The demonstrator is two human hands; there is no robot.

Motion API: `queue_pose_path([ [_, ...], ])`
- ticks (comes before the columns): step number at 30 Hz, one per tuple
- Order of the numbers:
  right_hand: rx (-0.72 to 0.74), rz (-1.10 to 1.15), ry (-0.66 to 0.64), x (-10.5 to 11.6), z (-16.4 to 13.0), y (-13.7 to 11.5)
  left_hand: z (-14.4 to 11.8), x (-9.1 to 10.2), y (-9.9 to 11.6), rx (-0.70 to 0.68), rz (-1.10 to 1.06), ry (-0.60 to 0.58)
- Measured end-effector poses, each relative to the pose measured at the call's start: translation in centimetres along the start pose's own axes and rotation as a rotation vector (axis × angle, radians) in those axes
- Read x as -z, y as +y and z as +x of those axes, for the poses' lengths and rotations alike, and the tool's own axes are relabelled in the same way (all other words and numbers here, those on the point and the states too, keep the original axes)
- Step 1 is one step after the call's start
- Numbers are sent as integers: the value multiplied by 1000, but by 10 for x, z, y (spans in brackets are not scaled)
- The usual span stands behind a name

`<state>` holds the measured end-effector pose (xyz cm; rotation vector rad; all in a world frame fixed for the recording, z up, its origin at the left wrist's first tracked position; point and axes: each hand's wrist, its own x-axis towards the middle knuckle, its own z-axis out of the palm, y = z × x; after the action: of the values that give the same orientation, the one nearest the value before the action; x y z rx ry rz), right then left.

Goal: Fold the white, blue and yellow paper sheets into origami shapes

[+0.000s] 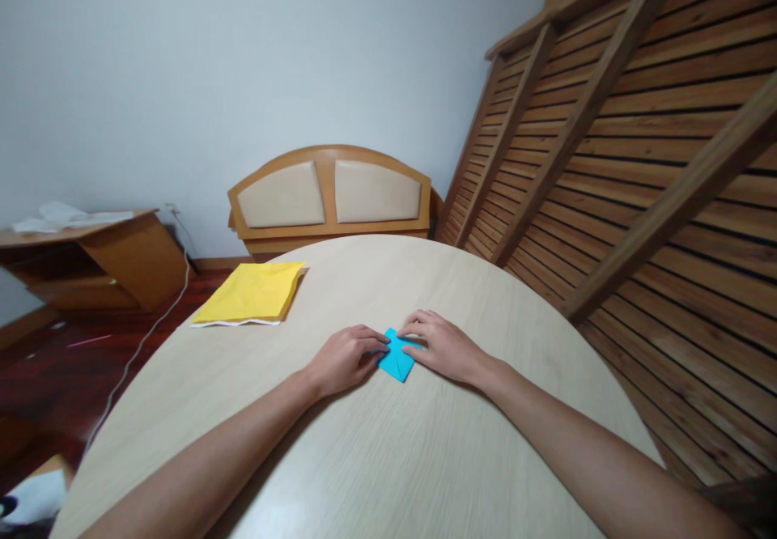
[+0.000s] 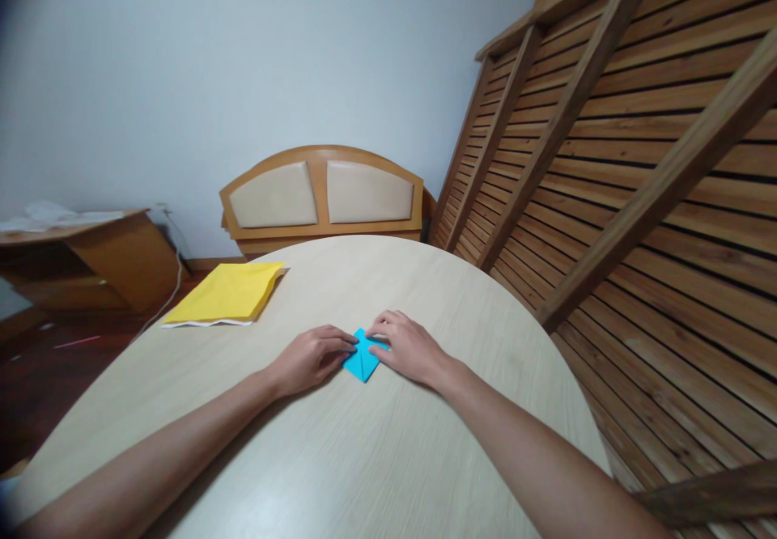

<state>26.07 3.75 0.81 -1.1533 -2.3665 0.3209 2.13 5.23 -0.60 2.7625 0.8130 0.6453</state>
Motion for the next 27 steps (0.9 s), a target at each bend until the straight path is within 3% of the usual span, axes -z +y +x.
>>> queue_pose_path([
  [6,90,-9,-146,1,-4,4,0,8,5,-20,-1,-43],
  [16,-27,-29,-280,-6,-8,6,0,8,3,-58,5,-72],
  [21,-34,-39,-274,-6,-8,7,0,10,4,-70,5,-77],
  [27,138,-53,-175,4,-5,6,-1,10,4,-57,-3,-86],
])
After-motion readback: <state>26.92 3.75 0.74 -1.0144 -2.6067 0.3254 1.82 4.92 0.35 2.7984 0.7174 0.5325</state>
